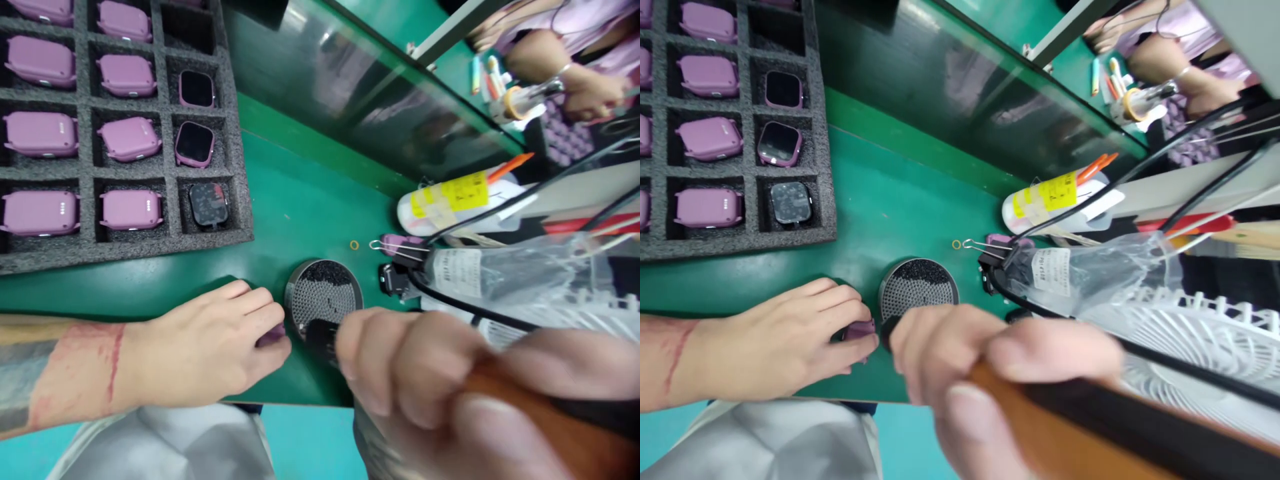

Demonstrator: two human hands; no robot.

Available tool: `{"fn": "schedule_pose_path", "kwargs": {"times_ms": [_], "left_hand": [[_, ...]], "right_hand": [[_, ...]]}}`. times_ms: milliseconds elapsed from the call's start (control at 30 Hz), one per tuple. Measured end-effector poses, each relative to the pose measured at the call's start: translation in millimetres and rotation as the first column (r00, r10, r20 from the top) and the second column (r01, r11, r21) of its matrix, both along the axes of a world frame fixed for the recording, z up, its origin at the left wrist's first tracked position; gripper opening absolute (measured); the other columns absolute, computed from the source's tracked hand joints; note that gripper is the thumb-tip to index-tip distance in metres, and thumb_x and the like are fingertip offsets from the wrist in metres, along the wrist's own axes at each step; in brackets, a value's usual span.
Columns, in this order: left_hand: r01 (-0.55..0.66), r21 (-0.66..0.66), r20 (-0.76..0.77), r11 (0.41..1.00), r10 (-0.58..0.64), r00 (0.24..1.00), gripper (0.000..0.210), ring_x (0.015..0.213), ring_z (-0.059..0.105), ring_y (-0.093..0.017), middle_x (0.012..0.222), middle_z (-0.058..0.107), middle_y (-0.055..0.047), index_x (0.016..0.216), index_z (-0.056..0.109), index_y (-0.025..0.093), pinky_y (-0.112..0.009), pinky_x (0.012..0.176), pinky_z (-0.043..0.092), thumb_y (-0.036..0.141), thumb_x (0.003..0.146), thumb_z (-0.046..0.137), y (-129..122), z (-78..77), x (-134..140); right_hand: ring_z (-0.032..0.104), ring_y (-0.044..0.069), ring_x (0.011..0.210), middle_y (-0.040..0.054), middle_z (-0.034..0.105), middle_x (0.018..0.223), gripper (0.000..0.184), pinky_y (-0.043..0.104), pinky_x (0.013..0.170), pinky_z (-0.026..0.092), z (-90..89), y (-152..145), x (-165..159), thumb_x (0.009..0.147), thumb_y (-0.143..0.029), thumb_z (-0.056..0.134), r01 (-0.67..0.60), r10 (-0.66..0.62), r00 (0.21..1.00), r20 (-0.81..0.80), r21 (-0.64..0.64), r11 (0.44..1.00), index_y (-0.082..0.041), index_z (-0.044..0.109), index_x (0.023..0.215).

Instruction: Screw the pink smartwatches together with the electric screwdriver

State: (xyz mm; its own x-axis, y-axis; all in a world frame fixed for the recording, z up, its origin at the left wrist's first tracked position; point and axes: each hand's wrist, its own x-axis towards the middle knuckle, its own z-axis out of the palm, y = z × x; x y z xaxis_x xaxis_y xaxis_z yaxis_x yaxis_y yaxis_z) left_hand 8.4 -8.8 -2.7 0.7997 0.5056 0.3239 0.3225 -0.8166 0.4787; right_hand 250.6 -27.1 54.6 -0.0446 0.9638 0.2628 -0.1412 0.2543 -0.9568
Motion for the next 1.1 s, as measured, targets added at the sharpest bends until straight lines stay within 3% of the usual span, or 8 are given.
{"fn": "schedule_pose_path", "kwargs": {"times_ms": [133, 267, 333, 500, 667, 833, 1000, 1100], "left_hand": [[0.132, 0.008, -0.069, 0.991, -0.131, 0.989, 0.012, 0.109, 0.069, -0.029, 0.131, 0.083, -0.012, 0.116, 0.085, 0.023, -0.043, 0.093, 0.055, 0.017, 0.108, 0.090, 3.6, 4.8, -3.5], [0.204, -0.061, 0.037, 0.977, -0.202, 0.979, 0.009, 0.132, 0.075, -0.031, 0.154, 0.085, -0.014, 0.108, 0.083, 0.023, -0.043, 0.111, 0.063, 0.019, 0.102, 0.089, 8.0, 11.4, -10.5], [0.148, -0.070, 0.085, 0.987, -0.142, 0.986, 0.005, 0.128, 0.077, -0.032, 0.148, 0.087, -0.015, 0.113, 0.084, 0.020, -0.046, 0.108, 0.064, 0.019, 0.110, 0.080, 7.8, 13.5, -11.4], [0.007, 0.014, 0.075, 1.000, -0.008, 0.997, 0.029, 0.113, 0.078, -0.032, 0.129, 0.090, -0.013, 0.130, 0.088, 0.016, -0.049, 0.091, 0.060, 0.024, 0.133, 0.061, 3.9, 10.1, -6.2], [0.010, 0.051, 0.041, 0.999, -0.012, 0.999, 0.032, 0.100, 0.075, -0.027, 0.117, 0.087, -0.009, 0.130, 0.088, 0.017, -0.045, 0.084, 0.056, 0.013, 0.135, 0.057, 2.9, 5.7, -4.9], [0.021, 0.016, 0.034, 1.000, -0.022, 0.999, 0.038, 0.098, 0.073, -0.025, 0.120, 0.087, -0.009, 0.134, 0.089, 0.017, -0.044, 0.082, 0.053, 0.015, 0.138, 0.052, 2.6, 8.5, -7.6], [0.015, -0.009, 0.020, 1.000, -0.015, 1.000, 0.027, 0.097, 0.066, -0.025, 0.118, 0.082, -0.008, 0.133, 0.089, 0.016, -0.043, 0.084, 0.051, 0.015, 0.133, 0.061, 0.7, 4.6, -6.5], [0.032, -0.051, 0.012, 0.998, -0.031, 0.999, 0.024, 0.098, 0.064, -0.025, 0.116, 0.079, -0.007, 0.132, 0.087, 0.016, -0.043, 0.086, 0.050, 0.015, 0.130, 0.063, 0.3, 2.8, -5.5]], "right_hand": [[0.060, 0.013, 0.051, -0.0112, 0.065, 0.077, 0.027, 0.039, 0.054, 0.063, 2.5, 13.7, 12.3, 0.118, -0.024, 0.091, 0.105, -0.099, 0.991, -0.094, 0.069, 0.992, -0.037, 0.087, 0.141], [0.060, 0.010, 0.055, -0.0107, 0.070, 0.085, 0.021, 0.037, 0.062, 0.067, -1.0, 21.2, 10.2, 0.121, -0.020, 0.085, 0.010, -0.004, 0.998, -0.063, 0.094, 0.996, -0.035, 0.084, 0.136], [0.062, 0.010, 0.058, -0.0103, 0.070, 0.088, 0.023, 0.036, 0.065, 0.067, -2.3, 22.5, 8.8, 0.123, -0.018, 0.083, -0.041, 0.045, 0.998, -0.050, 0.082, 0.996, -0.034, 0.083, 0.140], [0.062, 0.011, 0.058, -0.0101, 0.070, 0.090, 0.028, 0.038, 0.064, 0.067, -6.4, 21.1, 8.1, 0.123, -0.016, 0.081, -0.041, 0.047, 0.997, -0.055, 0.097, 0.994, -0.034, 0.081, 0.145], [0.065, 0.012, 0.060, -0.0087, 0.071, 0.090, 0.028, 0.038, 0.060, 0.062, -9.0, 21.8, 8.8, 0.121, -0.015, 0.081, -0.048, 0.052, 0.998, -0.037, 0.109, 0.993, -0.033, 0.080, 0.143], [0.065, 0.012, 0.059, -0.0087, 0.070, 0.089, 0.025, 0.039, 0.061, 0.061, -5.9, 20.9, 8.6, 0.123, -0.018, 0.080, -0.071, 0.074, 0.997, -0.029, 0.105, 0.992, -0.034, 0.080, 0.142], [0.057, 0.014, 0.051, -0.0102, 0.064, 0.078, 0.023, 0.040, 0.053, 0.062, 8.5, 0.9, 10.9, 0.122, -0.028, 0.089, 0.126, -0.123, 0.992, -0.037, 0.060, 0.990, -0.038, 0.082, 0.142], [0.059, 0.014, 0.051, -0.0102, 0.068, 0.076, 0.028, 0.039, 0.056, 0.066, 15.4, -12.6, 12.5, 0.121, -0.033, 0.091, 0.098, -0.099, 0.994, -0.049, -0.023, 0.995, -0.042, 0.082, 0.147]]}}
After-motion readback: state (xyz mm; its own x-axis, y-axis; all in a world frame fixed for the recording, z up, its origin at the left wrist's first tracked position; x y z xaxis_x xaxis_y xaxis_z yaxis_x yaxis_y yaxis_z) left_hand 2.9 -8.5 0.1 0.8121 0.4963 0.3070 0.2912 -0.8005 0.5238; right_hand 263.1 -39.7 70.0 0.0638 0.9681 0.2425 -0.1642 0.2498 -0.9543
